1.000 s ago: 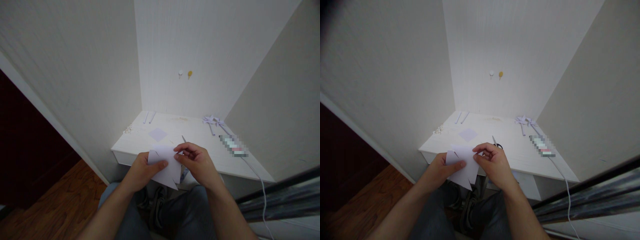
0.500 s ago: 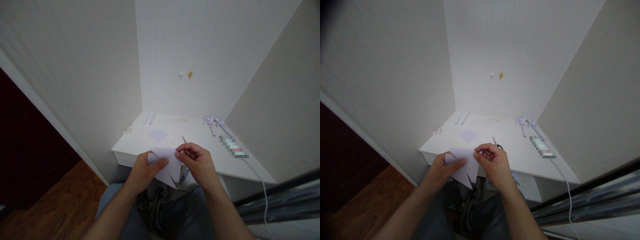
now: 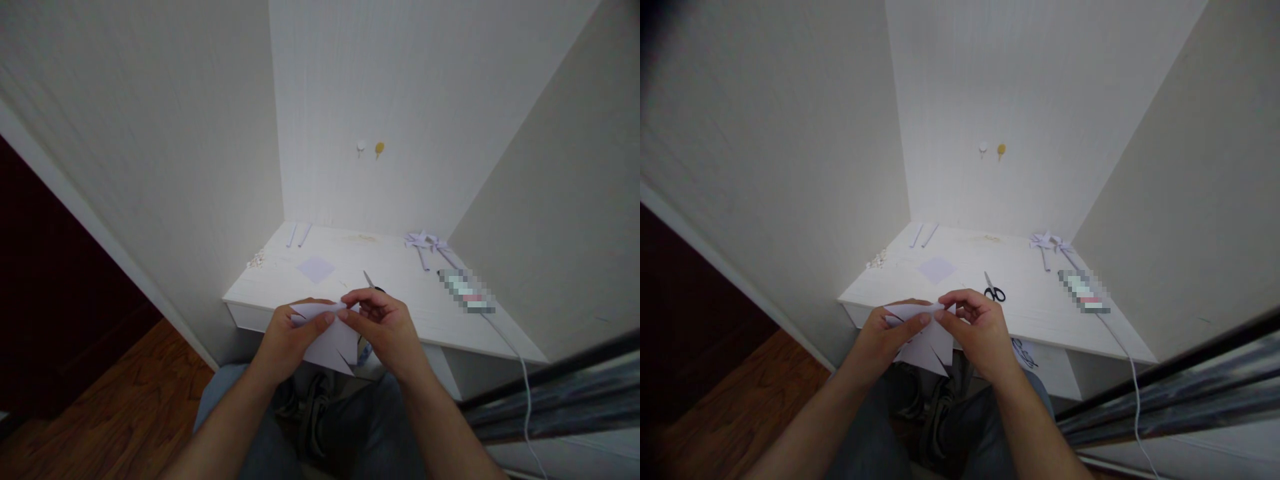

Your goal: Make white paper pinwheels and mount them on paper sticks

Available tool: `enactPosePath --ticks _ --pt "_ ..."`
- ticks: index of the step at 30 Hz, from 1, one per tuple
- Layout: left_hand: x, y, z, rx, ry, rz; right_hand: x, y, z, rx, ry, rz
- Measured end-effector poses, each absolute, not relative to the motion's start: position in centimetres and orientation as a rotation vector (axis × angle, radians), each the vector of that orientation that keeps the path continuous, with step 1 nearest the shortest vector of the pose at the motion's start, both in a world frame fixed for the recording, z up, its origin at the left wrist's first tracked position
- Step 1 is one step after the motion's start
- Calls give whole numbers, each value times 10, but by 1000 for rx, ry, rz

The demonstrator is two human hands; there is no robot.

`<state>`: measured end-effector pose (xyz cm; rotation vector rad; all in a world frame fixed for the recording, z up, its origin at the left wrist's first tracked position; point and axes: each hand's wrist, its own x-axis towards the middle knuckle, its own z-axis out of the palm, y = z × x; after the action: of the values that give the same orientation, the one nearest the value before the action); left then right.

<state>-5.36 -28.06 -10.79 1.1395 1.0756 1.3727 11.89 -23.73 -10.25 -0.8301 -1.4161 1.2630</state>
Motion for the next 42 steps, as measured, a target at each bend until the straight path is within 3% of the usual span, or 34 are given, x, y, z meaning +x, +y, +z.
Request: enactPosePath --ticks 26,33,42 --pt "-45 -315 -124 993 1169 1399 112 -261 -90 -845 -1404 1051" --pt "-84 -292 -136 839 1302 1474 61 -208 -103 -832 -1641 1098" --pt "-153 -210 -182 599 1584 1567 -43 -44 -143 -1158 -2207 996"
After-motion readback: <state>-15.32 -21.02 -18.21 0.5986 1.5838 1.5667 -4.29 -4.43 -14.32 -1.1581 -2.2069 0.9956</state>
